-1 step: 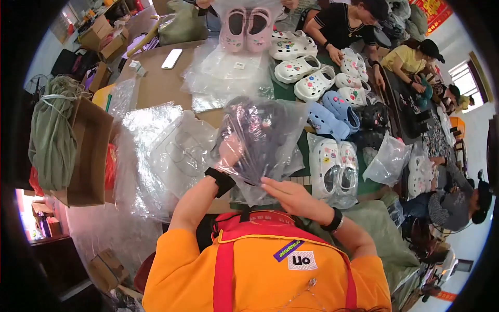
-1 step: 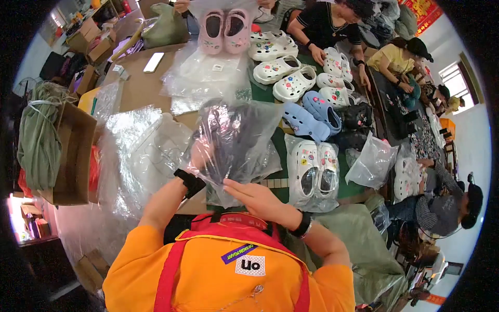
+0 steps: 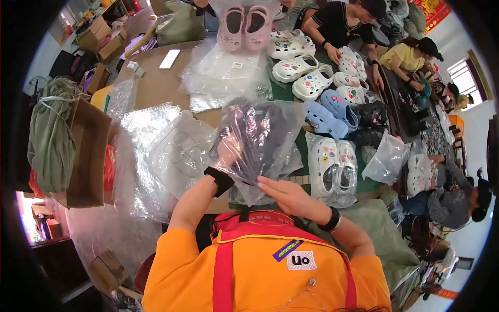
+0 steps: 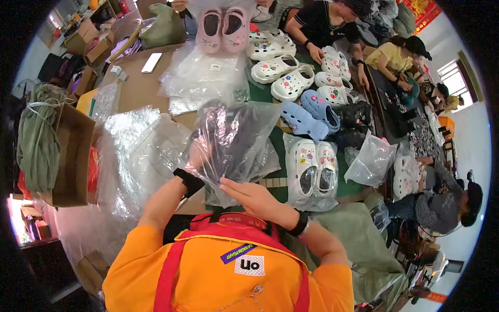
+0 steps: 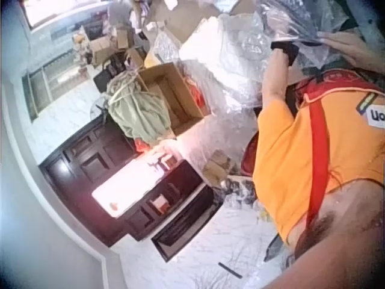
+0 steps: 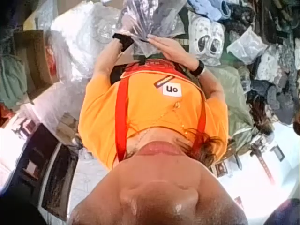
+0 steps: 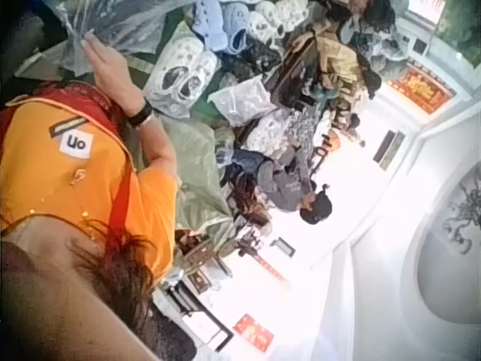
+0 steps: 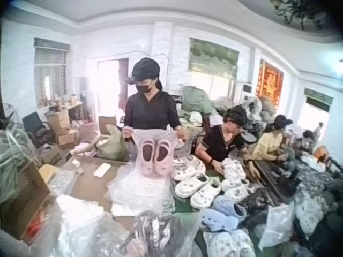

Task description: The recorder is packaging foam clogs into plastic bags and placing them into a larger transport bag at a production station.

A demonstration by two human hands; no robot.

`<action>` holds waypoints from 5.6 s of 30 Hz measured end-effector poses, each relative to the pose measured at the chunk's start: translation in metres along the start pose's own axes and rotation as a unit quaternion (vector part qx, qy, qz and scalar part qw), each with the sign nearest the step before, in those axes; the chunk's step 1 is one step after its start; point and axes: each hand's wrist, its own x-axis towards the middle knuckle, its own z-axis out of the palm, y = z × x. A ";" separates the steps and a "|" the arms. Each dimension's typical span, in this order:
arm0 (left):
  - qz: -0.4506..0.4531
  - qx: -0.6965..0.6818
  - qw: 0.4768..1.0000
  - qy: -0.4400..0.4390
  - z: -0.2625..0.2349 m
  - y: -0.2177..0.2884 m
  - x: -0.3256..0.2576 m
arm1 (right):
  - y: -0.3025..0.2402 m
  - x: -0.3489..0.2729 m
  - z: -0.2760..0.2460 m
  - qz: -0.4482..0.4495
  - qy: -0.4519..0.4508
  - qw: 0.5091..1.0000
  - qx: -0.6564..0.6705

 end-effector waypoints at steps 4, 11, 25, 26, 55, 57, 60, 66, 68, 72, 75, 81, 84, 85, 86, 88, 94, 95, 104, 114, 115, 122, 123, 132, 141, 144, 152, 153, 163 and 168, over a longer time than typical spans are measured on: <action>-0.020 0.034 0.999 -0.032 0.025 0.013 0.002 | 0.009 -0.004 0.010 0.015 0.052 0.999 -0.002; 0.025 0.093 0.994 -0.061 0.046 0.002 0.008 | 0.018 -0.025 0.047 0.115 0.042 0.991 0.044; 0.303 0.166 0.933 -0.095 -0.025 -0.008 -0.055 | 0.053 -0.052 0.087 0.196 0.059 0.971 0.121; 0.338 0.149 0.924 -0.101 -0.029 -0.024 -0.064 | 0.054 -0.052 0.090 0.196 0.071 0.971 0.117; 0.290 0.305 0.890 -0.177 -0.049 -0.033 -0.074 | 0.070 0.007 0.016 0.319 0.253 0.840 0.358; 0.295 0.297 0.891 -0.177 -0.066 -0.010 -0.072 | 0.071 0.014 0.008 0.293 0.275 0.827 0.393; 0.314 0.285 0.897 -0.127 -0.072 -0.011 -0.060 | 0.070 0.027 -0.015 0.282 0.297 0.824 0.392; 0.261 0.277 0.925 0.003 -0.086 -0.029 0.000 | 0.069 0.076 -0.076 0.210 0.361 0.817 0.399; 0.281 0.243 0.927 -0.058 -0.117 0.002 -0.002 | 0.057 0.077 -0.093 0.189 0.367 0.799 0.436; 0.299 -0.038 0.943 -0.144 -0.151 0.042 -0.019 | 0.056 0.067 -0.109 0.180 0.417 0.749 0.483; 0.343 -0.002 0.929 -0.136 -0.149 0.065 -0.046 | 0.069 0.058 -0.099 0.193 0.417 0.734 0.500; 0.312 0.046 0.947 -0.067 -0.103 0.068 -0.049 | 0.072 0.034 -0.085 0.236 0.406 0.708 0.528; 0.303 0.051 0.951 -0.031 -0.120 0.097 -0.047 | 0.068 0.021 -0.103 0.248 0.425 0.686 0.536; 0.323 0.076 0.943 0.019 -0.125 0.107 -0.045 | 0.074 0.013 -0.105 0.234 0.417 0.677 0.559; 0.339 0.102 0.933 0.072 -0.134 0.117 -0.043 | 0.069 0.012 -0.108 0.234 0.414 0.678 0.560; 0.350 0.103 0.922 0.127 -0.156 0.146 -0.043 | 0.059 0.014 -0.110 0.253 0.427 0.661 0.563; 0.311 -0.023 0.935 0.166 -0.185 0.173 -0.025 | 0.034 0.005 -0.111 0.241 0.460 0.646 0.560; 0.300 -0.112 0.939 0.127 -0.188 0.175 -0.025 | 0.031 0.004 -0.105 0.254 0.468 0.626 0.570; 0.174 -0.409 0.888 -0.116 -0.144 0.146 -0.024 | 0.055 -0.036 -0.036 0.272 0.490 0.759 0.331; 0.196 -0.414 0.859 -0.227 -0.143 0.160 -0.027 | 0.034 -0.033 -0.038 0.310 0.433 0.563 0.632; 0.183 -0.354 0.887 -0.233 -0.145 0.164 -0.028 | 0.030 -0.033 -0.039 0.304 0.436 0.574 0.623; 0.294 0.015 0.941 -0.164 -0.125 0.175 -0.046 | 0.017 -0.021 -0.017 0.322 0.337 0.660 0.588; 0.313 0.009 0.939 -0.145 -0.119 0.177 -0.051 | 0.015 -0.023 -0.017 0.344 0.319 0.679 0.565; 0.336 0.064 0.930 -0.137 -0.120 0.171 -0.077 | 0.006 -0.018 -0.008 0.332 0.265 0.747 0.512; 0.318 0.059 0.937 -0.134 -0.114 0.153 -0.079 | 0.015 -0.016 0.013 0.251 0.151 0.829 0.476; 0.306 0.015 0.944 -0.124 -0.128 0.154 -0.085 | 0.017 -0.020 0.006 0.244 0.116 0.800 0.536; 0.279 -0.036 0.958 -0.049 -0.116 0.156 -0.084 | 0.023 0.002 -0.008 0.129 0.216 0.968 0.016; 0.286 -0.013 0.954 -0.084 -0.116 0.159 -0.086 | 0.026 0.007 -0.006 0.165 0.168 0.971 0.031; 0.238 -0.099 0.962 -0.085 -0.136 0.144 -0.092 | 0.063 0.023 0.020 0.050 0.090 0.984 0.148; 0.185 -0.184 0.963 -0.070 -0.145 0.156 -0.083 | 0.049 0.021 0.006 0.146 0.191 0.944 0.225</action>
